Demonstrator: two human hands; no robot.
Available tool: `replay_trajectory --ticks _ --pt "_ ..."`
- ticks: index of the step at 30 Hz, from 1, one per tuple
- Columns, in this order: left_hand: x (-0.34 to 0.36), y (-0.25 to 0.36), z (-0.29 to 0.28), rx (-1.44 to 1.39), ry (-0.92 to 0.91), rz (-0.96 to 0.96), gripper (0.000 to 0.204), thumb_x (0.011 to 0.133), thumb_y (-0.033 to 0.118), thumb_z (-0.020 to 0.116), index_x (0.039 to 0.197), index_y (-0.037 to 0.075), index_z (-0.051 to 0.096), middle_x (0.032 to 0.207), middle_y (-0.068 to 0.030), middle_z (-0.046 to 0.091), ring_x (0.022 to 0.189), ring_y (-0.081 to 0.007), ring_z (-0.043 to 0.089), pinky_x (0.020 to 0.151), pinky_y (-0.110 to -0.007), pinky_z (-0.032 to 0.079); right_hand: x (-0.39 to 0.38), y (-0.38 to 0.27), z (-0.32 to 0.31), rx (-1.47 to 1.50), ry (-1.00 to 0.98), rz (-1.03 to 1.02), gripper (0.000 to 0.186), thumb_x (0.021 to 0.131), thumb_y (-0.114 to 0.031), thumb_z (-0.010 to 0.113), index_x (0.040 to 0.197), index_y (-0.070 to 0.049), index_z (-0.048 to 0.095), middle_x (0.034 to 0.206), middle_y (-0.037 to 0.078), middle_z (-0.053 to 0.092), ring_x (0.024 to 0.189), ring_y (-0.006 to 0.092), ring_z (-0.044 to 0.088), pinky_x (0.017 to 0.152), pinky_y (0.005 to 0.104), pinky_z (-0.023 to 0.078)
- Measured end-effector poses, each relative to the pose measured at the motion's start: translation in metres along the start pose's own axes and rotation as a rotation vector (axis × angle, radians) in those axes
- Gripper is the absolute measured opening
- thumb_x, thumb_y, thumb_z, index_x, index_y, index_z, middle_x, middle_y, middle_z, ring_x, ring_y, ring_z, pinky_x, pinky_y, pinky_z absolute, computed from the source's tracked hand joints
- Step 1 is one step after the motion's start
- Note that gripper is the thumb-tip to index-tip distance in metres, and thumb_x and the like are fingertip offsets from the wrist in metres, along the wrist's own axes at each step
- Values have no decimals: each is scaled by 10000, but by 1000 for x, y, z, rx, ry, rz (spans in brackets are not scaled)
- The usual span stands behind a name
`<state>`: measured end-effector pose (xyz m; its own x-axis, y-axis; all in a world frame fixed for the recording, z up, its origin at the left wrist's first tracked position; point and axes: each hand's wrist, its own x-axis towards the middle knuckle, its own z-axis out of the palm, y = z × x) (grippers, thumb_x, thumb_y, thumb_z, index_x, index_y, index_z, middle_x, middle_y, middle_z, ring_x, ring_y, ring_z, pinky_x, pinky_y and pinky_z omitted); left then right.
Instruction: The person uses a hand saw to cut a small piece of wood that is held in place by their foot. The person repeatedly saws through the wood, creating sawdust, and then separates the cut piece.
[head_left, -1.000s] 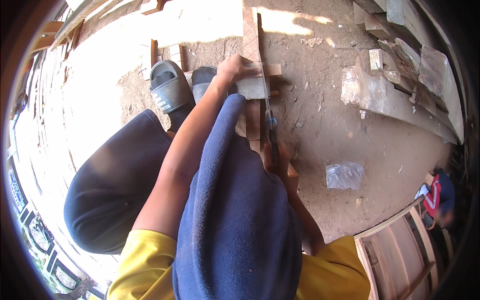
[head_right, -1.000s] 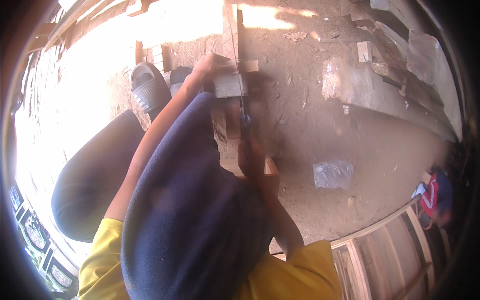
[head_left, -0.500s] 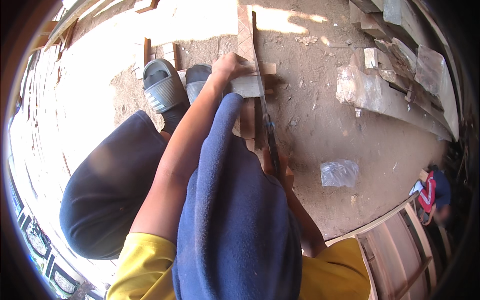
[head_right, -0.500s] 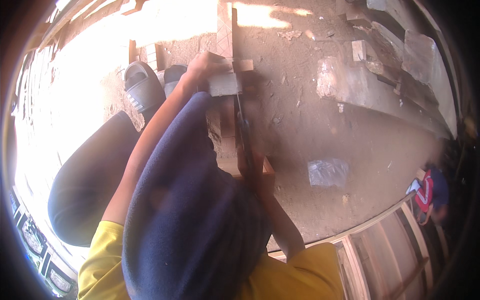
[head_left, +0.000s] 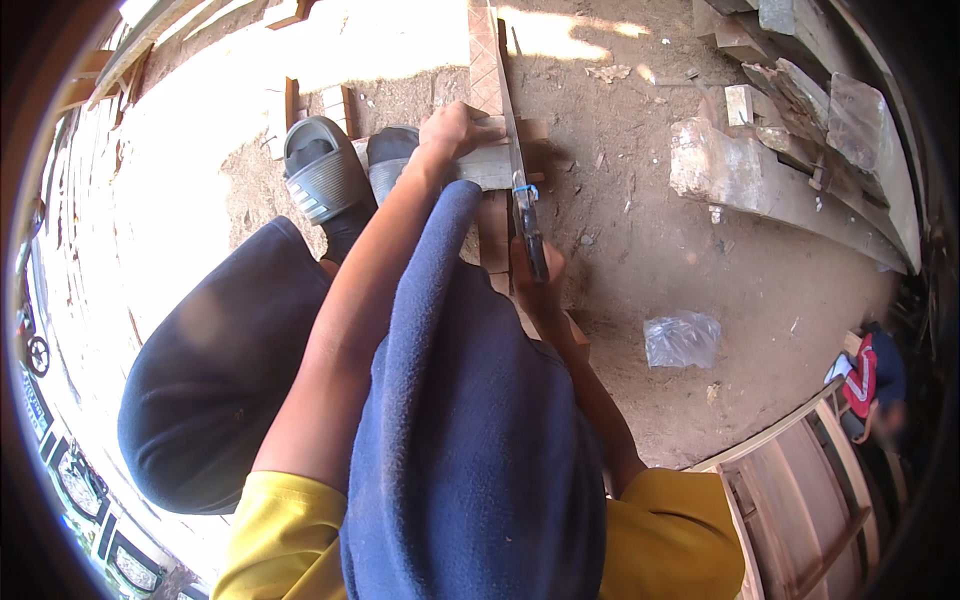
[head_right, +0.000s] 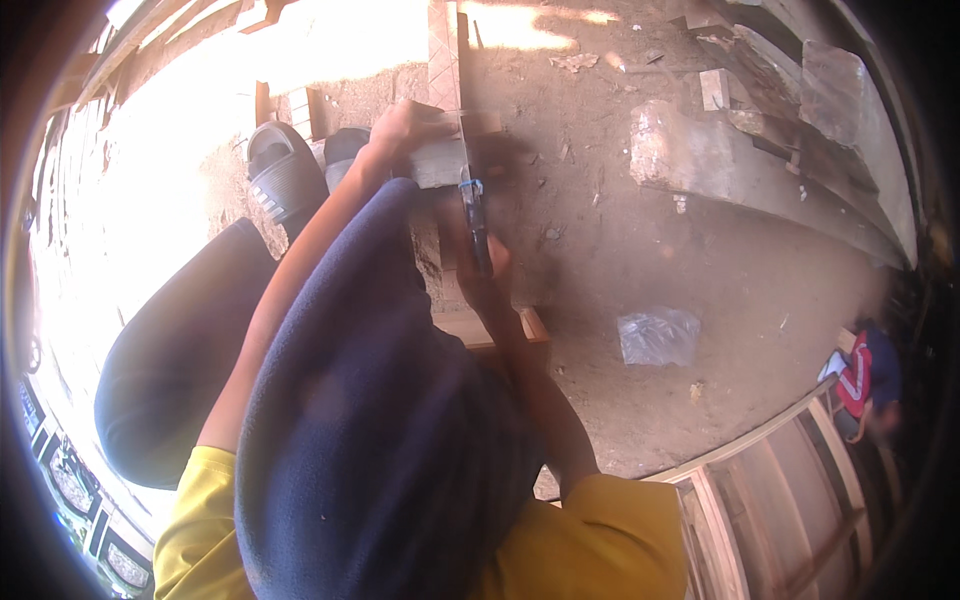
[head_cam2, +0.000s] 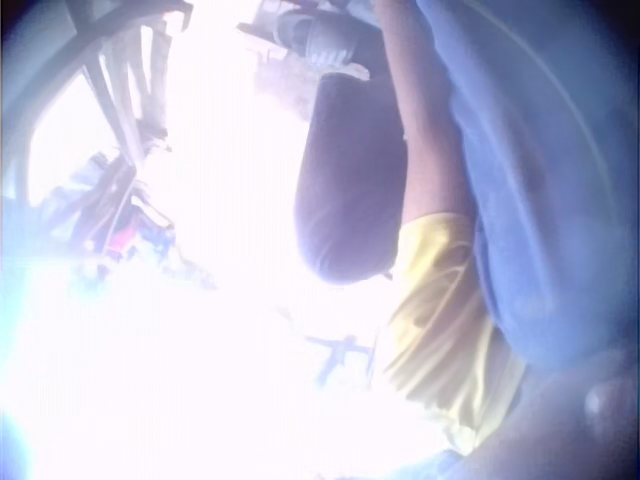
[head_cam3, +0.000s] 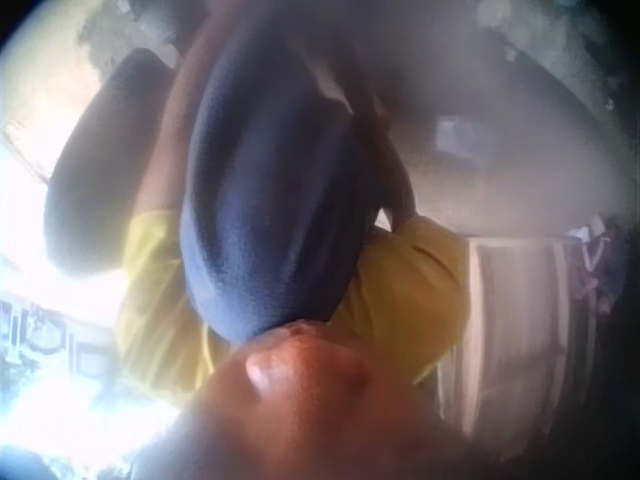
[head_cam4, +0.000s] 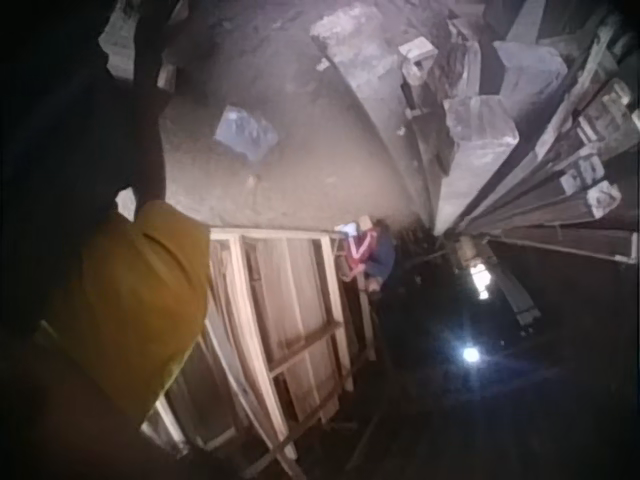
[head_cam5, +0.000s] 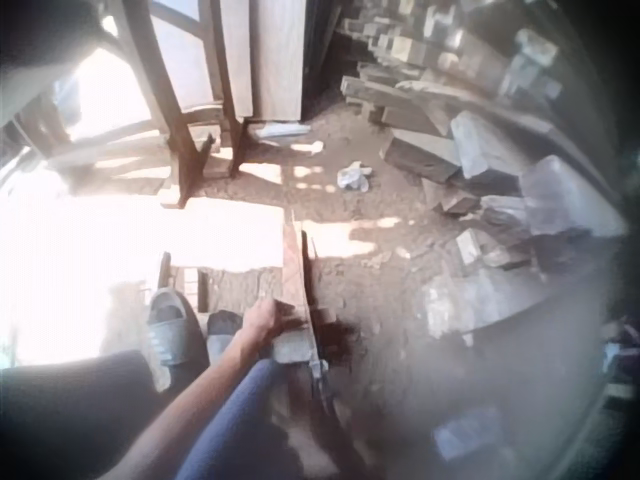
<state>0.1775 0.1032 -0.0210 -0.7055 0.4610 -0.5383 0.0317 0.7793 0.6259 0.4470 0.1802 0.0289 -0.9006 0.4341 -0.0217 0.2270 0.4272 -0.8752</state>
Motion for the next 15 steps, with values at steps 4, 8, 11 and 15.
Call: replay_trajectory --ticks 4,8,11,15 --pt "12 -13 3 149 87 3 653 676 592 734 1078 79 676 1093 -155 665 1088 -275 604 1004 -426 372 -26 -17 -15 -38 36 -83 201 886 -99 585 716 -12 520 560 64 478 493 120 488 441 335 365" --pt "-4 11 -9 108 -6 -46 644 666 596 739 1079 104 680 1094 -141 668 1080 -262 610 997 -424 379 -14 -4 -11 23 -59 132 161 874 -87 583 743 -2 545 573 85 500 500 160 524 447 344 382" --pt "-8 10 -7 86 61 -42 623 676 588 736 1077 113 684 1098 -141 666 1083 -276 607 995 -430 380 0 -8 -1 10 -48 59 137 867 -78 581 761 6 561 584 107 524 511 195 559 453 358 395" --pt "-5 14 -7 168 97 -46 604 687 585 728 1079 127 680 1128 -144 654 1108 -282 591 996 -434 378 -27 -9 -13 11 55 -92 126 874 -67 585 782 1 530 574 115 464 469 228 438 451 368 354"
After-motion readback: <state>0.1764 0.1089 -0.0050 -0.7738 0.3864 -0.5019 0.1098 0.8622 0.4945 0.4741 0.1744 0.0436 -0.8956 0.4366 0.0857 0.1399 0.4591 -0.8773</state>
